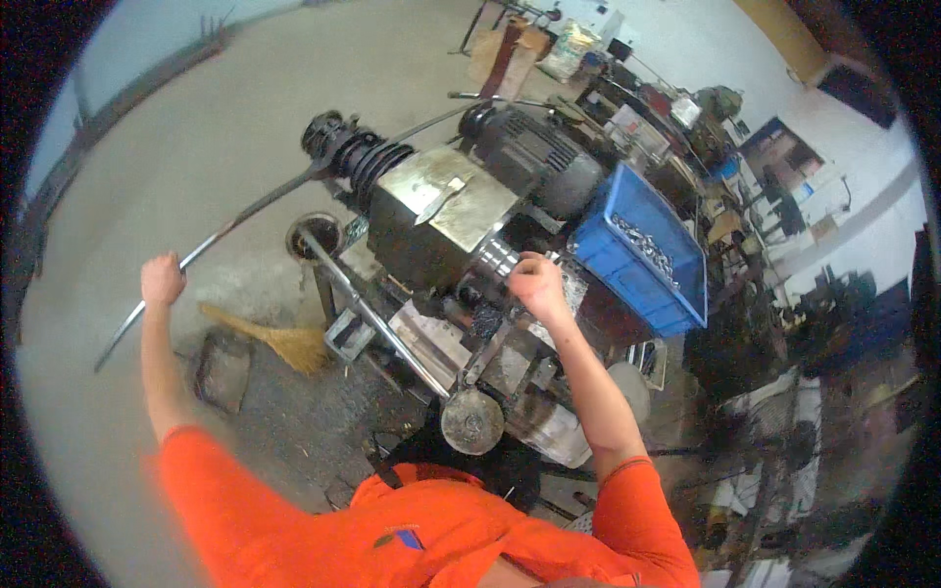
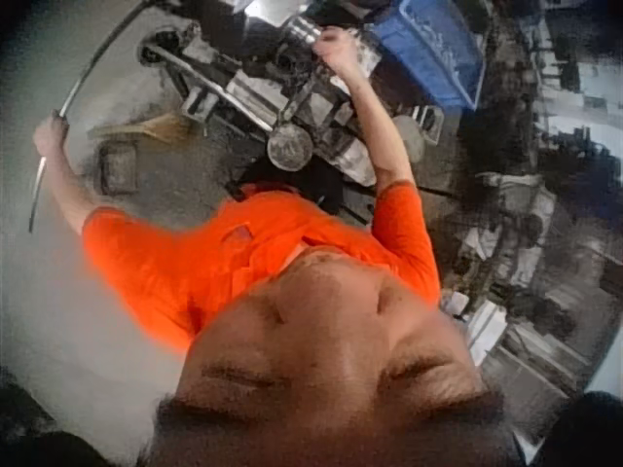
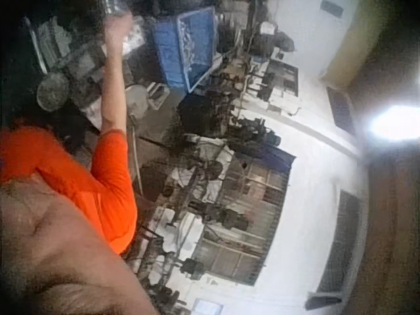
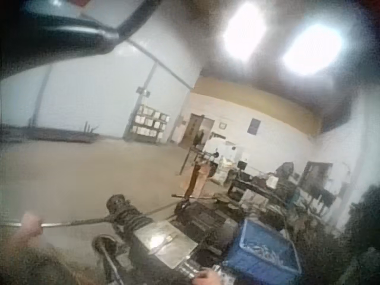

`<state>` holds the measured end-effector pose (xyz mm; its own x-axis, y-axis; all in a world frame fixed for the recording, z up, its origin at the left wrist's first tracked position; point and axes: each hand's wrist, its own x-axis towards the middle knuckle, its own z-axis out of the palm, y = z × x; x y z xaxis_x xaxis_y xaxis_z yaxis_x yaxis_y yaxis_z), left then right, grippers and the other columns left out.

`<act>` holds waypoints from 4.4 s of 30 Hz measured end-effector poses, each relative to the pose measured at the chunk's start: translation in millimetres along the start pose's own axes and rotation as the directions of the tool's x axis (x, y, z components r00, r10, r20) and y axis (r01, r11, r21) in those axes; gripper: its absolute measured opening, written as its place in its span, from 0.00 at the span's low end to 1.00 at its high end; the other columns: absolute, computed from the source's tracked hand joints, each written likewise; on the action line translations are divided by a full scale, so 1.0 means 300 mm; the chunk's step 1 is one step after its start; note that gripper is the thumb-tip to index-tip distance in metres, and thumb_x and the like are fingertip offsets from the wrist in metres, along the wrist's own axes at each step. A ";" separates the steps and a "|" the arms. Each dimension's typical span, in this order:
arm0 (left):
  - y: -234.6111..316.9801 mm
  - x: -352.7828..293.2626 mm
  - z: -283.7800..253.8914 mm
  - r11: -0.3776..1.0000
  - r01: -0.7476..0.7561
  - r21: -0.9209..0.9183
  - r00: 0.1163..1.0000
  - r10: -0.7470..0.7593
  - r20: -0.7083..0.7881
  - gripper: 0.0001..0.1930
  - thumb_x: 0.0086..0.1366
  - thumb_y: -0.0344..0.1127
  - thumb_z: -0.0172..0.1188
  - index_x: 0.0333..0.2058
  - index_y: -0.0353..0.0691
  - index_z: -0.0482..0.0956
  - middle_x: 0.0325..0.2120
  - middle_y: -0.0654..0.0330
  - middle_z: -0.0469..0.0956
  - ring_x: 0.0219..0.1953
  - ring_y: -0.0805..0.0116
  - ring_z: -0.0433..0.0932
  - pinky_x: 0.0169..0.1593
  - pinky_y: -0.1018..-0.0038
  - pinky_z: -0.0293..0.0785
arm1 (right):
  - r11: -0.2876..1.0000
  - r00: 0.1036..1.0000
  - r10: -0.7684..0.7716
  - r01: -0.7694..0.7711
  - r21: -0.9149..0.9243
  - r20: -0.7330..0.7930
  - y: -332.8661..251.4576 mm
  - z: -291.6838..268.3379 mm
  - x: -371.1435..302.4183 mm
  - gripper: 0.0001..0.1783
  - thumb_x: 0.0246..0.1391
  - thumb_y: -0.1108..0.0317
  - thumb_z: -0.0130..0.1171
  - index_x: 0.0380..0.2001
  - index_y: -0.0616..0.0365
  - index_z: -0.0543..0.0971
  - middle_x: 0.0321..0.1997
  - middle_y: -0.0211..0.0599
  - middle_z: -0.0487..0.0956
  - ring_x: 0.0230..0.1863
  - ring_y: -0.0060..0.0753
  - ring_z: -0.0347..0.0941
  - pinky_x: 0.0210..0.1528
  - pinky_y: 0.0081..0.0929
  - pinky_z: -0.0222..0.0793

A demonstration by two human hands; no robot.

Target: The person operates a metal turning machine in a workshop, repeatedly loading small metal parts into the machine, activating it with a lever, and removing the processed parts. The person places the finished parts into a perforated metal tray and continues the cycle.

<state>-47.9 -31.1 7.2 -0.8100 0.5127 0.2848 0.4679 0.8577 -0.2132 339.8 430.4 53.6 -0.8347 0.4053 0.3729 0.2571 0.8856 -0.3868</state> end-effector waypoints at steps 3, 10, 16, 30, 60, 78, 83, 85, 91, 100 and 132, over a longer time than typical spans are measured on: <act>0.051 -0.024 0.009 0.940 0.304 -0.155 0.950 -0.286 0.128 0.08 0.47 0.30 0.49 0.28 0.38 0.72 0.26 0.51 0.73 0.31 0.55 0.73 0.34 0.63 0.68 | 1.000 0.990 0.020 -0.019 0.008 -0.140 -0.115 -0.078 -0.076 0.10 0.23 0.69 0.54 0.18 0.58 0.75 0.43 0.48 0.69 0.41 0.47 0.67 0.44 0.30 0.62; 0.544 -0.192 0.150 0.628 0.255 -0.735 0.966 -0.132 0.223 0.16 0.50 0.37 0.53 0.38 0.37 0.71 0.31 0.48 0.73 0.35 0.52 0.72 0.37 0.66 0.68 | 0.940 0.926 0.339 -0.327 0.093 -0.168 -0.061 -0.348 -0.516 0.14 0.21 0.75 0.52 0.21 0.60 0.75 0.47 0.46 0.67 0.43 0.40 0.67 0.44 0.27 0.61; 0.882 -0.321 0.215 0.900 -0.357 -0.251 0.757 0.436 0.487 0.19 0.44 0.46 0.57 0.33 0.40 0.72 0.34 0.54 0.73 0.38 0.59 0.71 0.39 0.67 0.67 | 0.756 0.705 0.645 -0.644 0.113 -0.295 0.099 -0.490 -0.979 0.13 0.25 0.77 0.51 0.23 0.64 0.75 0.38 0.45 0.73 0.31 0.33 0.72 0.31 0.20 0.66; 0.738 -0.181 0.176 0.871 -0.240 -0.429 0.865 0.392 0.313 0.17 0.47 0.39 0.56 0.40 0.47 0.72 0.23 0.54 0.75 0.28 0.62 0.75 0.33 0.68 0.69 | 0.028 0.164 0.916 -0.936 -0.351 -0.365 0.399 -0.574 -1.860 0.22 0.29 0.65 0.52 0.35 0.55 0.74 0.32 0.47 0.74 0.33 0.49 0.70 0.38 0.37 0.65; 0.951 -0.155 -0.101 0.236 0.501 -0.833 0.841 0.095 0.533 0.19 0.51 0.44 0.48 0.23 0.28 0.68 0.12 0.52 0.71 0.11 0.62 0.73 0.11 0.75 0.66 | 0.072 0.092 0.996 -0.827 0.558 0.007 -0.263 -0.246 -1.623 0.11 0.28 0.73 0.51 0.23 0.60 0.69 0.15 0.25 0.64 0.17 0.20 0.59 0.19 0.21 0.56; 0.926 -0.137 -0.100 0.147 0.537 -0.830 0.767 0.324 0.554 0.23 0.55 0.49 0.46 0.37 0.31 0.68 0.17 0.58 0.71 0.17 0.67 0.74 0.21 0.77 0.70 | -0.091 0.221 0.771 -0.890 -0.447 -0.597 0.465 -0.488 -1.855 0.27 0.28 0.59 0.56 0.36 0.62 0.71 0.39 0.46 0.70 0.43 0.48 0.64 0.45 0.42 0.59; 0.781 -0.172 0.151 0.273 0.433 -0.859 0.817 0.282 0.502 0.27 0.53 0.53 0.50 0.38 0.29 0.68 0.25 0.53 0.74 0.28 0.66 0.74 0.31 0.74 0.69 | 0.221 0.452 0.579 -0.888 -0.403 -0.678 0.198 -0.340 -1.621 0.33 0.28 0.66 0.53 0.47 0.60 0.64 0.52 0.50 0.60 0.53 0.49 0.55 0.54 0.38 0.50; 0.807 -0.188 0.237 0.770 0.069 -0.635 0.802 0.336 0.494 0.28 0.50 0.55 0.51 0.37 0.31 0.70 0.29 0.48 0.74 0.31 0.61 0.74 0.34 0.71 0.69 | 0.290 0.443 0.610 -0.896 -0.335 -0.657 0.134 -0.295 -1.645 0.33 0.29 0.68 0.52 0.47 0.59 0.64 0.53 0.51 0.58 0.54 0.51 0.54 0.55 0.36 0.50; 0.970 -0.318 0.234 0.884 -0.352 -0.308 0.852 0.439 0.287 0.24 0.48 0.55 0.51 0.29 0.37 0.73 0.26 0.48 0.74 0.30 0.52 0.74 0.32 0.62 0.70 | 0.341 0.369 0.756 -0.927 -0.156 -0.541 0.051 -0.165 -1.660 0.19 0.26 0.70 0.54 0.30 0.62 0.74 0.44 0.53 0.68 0.45 0.49 0.64 0.49 0.32 0.59; 0.962 -0.351 0.395 0.862 -0.427 -0.272 0.781 0.503 0.370 0.22 0.48 0.54 0.51 0.29 0.38 0.71 0.28 0.50 0.74 0.33 0.54 0.73 0.34 0.63 0.70 | 0.519 0.470 0.773 -0.855 -0.003 -0.425 0.029 -0.254 -1.465 0.16 0.25 0.72 0.52 0.27 0.62 0.75 0.36 0.48 0.73 0.39 0.46 0.69 0.43 0.31 0.63; 0.337 -0.386 -0.199 0.928 0.166 -0.334 0.973 -0.099 0.209 0.24 0.43 0.54 0.57 0.25 0.34 0.72 0.22 0.46 0.73 0.28 0.48 0.72 0.31 0.63 0.67 | 0.950 0.925 0.264 -0.200 -0.238 0.274 -0.104 -0.025 0.005 0.17 0.24 0.63 0.54 0.23 0.61 0.76 0.28 0.47 0.75 0.35 0.45 0.70 0.39 0.32 0.67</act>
<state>114.2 -1.4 8.5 -0.9082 0.4058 0.1026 0.4177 0.8941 0.1617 334.2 405.0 72.6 -0.8376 0.5462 0.0123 0.5275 0.8145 -0.2416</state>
